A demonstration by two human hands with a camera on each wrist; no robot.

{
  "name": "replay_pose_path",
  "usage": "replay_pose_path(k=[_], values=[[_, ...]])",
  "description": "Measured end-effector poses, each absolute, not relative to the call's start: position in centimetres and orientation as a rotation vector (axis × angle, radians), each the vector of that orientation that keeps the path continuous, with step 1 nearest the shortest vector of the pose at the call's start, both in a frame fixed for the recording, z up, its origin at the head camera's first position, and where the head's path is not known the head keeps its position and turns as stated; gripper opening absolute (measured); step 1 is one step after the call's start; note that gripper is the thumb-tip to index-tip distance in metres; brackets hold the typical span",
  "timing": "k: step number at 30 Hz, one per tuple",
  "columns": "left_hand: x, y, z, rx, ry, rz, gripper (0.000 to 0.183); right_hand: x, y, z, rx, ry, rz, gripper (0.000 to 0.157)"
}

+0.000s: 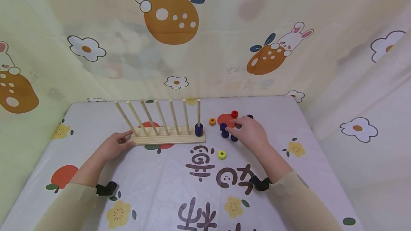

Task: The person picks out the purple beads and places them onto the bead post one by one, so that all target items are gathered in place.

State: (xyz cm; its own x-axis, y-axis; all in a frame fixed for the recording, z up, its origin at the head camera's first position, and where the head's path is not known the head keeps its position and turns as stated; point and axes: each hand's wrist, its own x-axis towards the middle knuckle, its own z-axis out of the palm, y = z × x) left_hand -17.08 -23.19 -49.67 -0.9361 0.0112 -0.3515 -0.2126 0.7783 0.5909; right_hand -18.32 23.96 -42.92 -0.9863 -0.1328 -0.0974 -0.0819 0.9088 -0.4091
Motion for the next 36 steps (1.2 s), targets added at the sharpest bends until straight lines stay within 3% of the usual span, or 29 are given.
replay_pose_path(k=[17,36], values=[[-17.1,-23.2,-49.7,-0.162,2.634,0.938,0.069,-18.0,26.1,-46.8,-0.1,2.902,-0.528,0.052],[-17.0,-23.1,-49.6,-0.151,2.639,0.935,0.069,-18.6,25.5,-48.2,-0.116,2.89,-0.417,0.049]])
